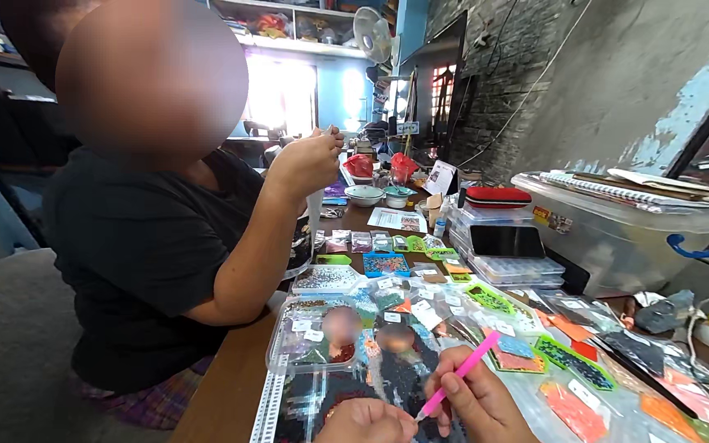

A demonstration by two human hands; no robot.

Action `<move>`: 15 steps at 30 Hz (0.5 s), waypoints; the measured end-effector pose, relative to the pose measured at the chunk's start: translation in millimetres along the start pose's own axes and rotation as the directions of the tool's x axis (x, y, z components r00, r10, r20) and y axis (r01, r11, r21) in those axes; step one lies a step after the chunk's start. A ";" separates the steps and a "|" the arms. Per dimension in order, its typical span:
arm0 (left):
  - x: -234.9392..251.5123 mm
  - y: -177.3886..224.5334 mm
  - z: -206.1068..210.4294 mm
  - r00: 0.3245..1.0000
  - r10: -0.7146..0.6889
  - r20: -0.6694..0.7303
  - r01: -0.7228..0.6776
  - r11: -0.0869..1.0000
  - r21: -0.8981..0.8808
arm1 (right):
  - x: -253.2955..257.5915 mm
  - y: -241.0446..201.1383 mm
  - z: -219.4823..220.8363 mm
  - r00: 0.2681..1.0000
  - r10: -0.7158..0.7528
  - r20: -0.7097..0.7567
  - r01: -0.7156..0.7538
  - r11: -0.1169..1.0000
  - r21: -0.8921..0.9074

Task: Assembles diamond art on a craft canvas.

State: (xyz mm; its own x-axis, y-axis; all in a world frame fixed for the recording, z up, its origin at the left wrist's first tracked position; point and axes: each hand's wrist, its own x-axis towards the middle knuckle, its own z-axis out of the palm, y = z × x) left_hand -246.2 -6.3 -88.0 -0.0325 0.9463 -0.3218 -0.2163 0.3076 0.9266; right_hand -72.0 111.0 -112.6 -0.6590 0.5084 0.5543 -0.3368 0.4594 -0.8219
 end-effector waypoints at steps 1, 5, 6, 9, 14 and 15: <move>-0.4 0.3 0.3 1.000 0.008 0.007 -0.008 1.000 -0.004 | 0.4 -1.4 0.3 0.999 0.043 -0.010 -0.042 0.998 0.050; -1.1 0.1 -0.1 0.999 0.038 0.039 -0.036 0.999 -0.034 | 3.2 -3.8 1.2 0.983 0.181 -0.027 -0.168 0.950 0.263; -1.3 0.1 0.0 0.998 0.037 0.042 -0.035 0.999 -0.040 | 3.6 -4.3 1.7 0.978 0.206 -0.029 -0.189 0.937 0.293; -1.0 0.2 -0.4 0.998 0.034 0.045 -0.032 0.998 -0.048 | 5.2 -6.1 2.8 0.963 0.266 -0.048 -0.234 0.911 0.340; -10.4 12.4 -10.7 0.950 0.310 0.043 -0.313 0.944 0.103 | 7.7 -4.4 0.7 0.958 0.271 -0.089 -0.221 0.902 0.372; -19.5 19.8 -17.0 0.876 0.480 0.040 -0.478 0.855 0.202 | 7.9 -3.2 -0.5 0.961 0.263 -0.091 -0.212 0.903 0.374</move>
State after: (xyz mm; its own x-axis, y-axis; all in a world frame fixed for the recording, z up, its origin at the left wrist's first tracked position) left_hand -266.4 -20.4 -66.6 -0.0936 0.9808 0.1710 0.0278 -0.1691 0.9852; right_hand -75.8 113.9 -105.5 -0.6605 0.6753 0.3282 -0.4157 0.0351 -0.9088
